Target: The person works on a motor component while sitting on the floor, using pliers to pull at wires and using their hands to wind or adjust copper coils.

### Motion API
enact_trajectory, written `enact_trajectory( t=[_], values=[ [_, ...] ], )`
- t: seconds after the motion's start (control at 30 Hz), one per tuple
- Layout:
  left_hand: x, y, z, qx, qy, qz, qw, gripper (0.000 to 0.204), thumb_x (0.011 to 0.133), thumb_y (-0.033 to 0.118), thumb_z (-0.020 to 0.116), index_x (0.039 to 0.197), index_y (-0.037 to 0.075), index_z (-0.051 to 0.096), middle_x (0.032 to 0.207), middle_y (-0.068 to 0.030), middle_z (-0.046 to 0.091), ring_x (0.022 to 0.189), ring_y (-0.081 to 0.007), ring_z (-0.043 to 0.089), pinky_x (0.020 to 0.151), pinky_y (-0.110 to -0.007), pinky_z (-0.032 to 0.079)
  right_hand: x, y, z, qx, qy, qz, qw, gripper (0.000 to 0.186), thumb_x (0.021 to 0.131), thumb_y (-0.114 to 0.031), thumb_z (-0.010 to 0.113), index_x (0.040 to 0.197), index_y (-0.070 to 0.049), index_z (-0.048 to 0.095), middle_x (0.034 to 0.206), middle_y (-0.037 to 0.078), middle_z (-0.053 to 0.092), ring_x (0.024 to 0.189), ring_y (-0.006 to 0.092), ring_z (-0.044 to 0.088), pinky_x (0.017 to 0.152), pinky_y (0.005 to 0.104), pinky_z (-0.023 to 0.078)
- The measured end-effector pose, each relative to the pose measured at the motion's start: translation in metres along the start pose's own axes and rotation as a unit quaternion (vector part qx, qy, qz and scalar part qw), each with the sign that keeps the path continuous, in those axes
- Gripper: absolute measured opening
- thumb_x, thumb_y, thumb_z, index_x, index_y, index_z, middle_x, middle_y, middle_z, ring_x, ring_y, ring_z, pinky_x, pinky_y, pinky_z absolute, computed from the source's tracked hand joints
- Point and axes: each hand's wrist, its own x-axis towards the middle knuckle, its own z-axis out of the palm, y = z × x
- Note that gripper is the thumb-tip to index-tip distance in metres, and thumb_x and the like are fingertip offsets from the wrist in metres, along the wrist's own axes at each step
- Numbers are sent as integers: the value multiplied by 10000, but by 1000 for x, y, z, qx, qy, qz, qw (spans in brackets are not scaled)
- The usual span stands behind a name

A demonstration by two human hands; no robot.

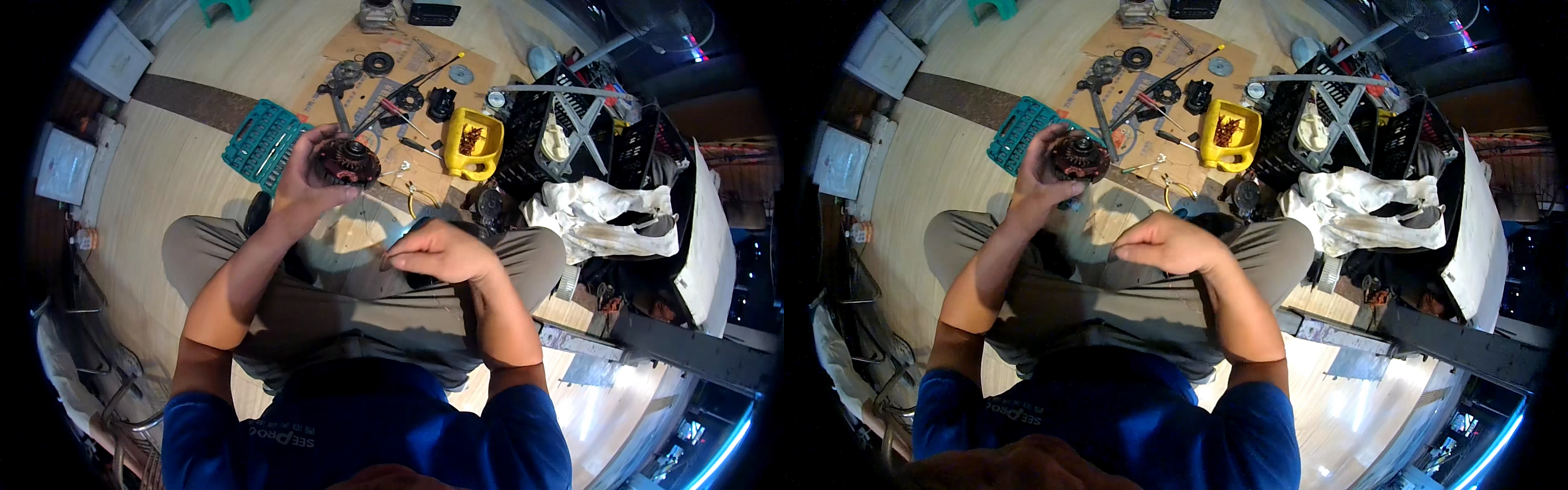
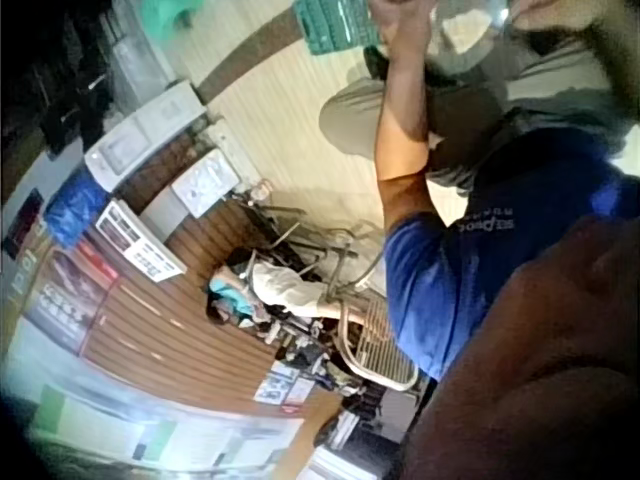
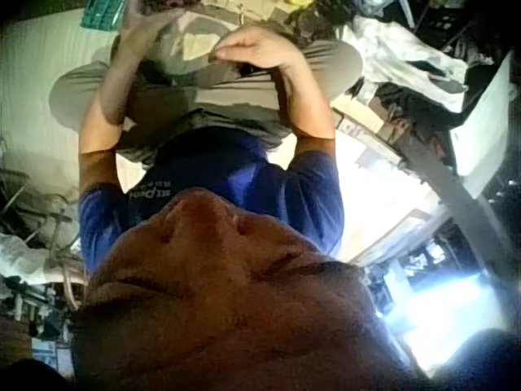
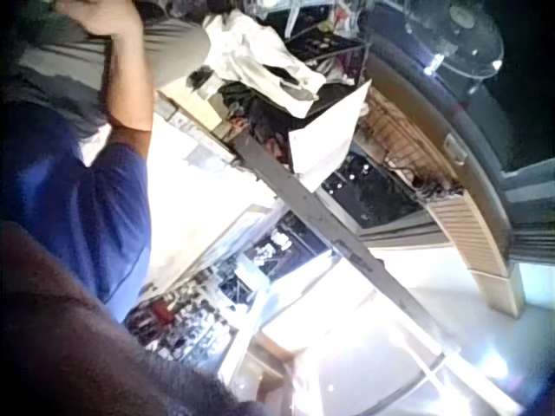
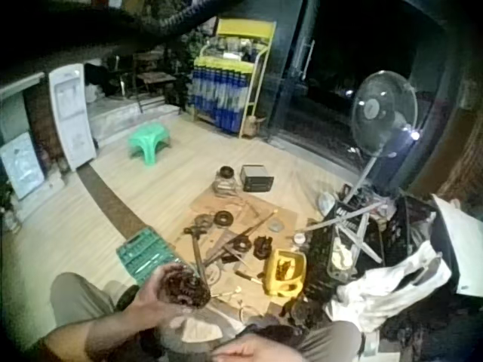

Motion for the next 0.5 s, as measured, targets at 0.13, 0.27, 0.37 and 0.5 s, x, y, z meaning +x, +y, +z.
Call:
enact_trajectory(
  t=[0.13, 0.27, 0.37, 0.5],
  values=[
    [5, -2, -4, -128, 11, -53, 990, 830, 654, -86, 726, 1379, 2, 332, 1243, -156, 542, 1145, -249, 566, 1015, -370, 445, 5, 33, 4, -265, 72, 108, 955, 155, 845, -105, 601, 959, -66, 699, 844, 180, 675, 834, 331, 658, 768, 395, 518],
    [7, 7, -9, -208, -14, -96, 973, 825, 652, -124, 686, 1385, -4, 328, 1188, -173, 596, 1100, -275, 603, 1003, -365, 451, -17, 41, -30, -351, 322, 193, 858, 172, 844, -97, 573, 927, -90, 723, 843, 200, 666, 829, 380, 646, 741, 443, 514],
    [11, 11, -8, -151, -53, -101, 982, 851, 631, -143, 690, 1389, -8, 327, 1214, -178, 585, 1100, -258, 603, 993, -357, 458, -37, 27, -51, -304, 427, 115, 844, 171, 893, -157, 615, 921, -7, 691, 813, 240, 641, 781, 381, 644, 692, 407, 505],
    [14, 6, -5, -43, -39, -61, 996, 838, 629, -147, 707, 1372, -15, 342, 1183, -160, 593, 1081, -230, 608, 965, -337, 477, -60, -14, -44, -253, 450, 91, 851, 160, 905, -131, 610, 962, -1, 686, 775, 212, 652, 698, 295, 655, 660, 354, 497]
  ],
)
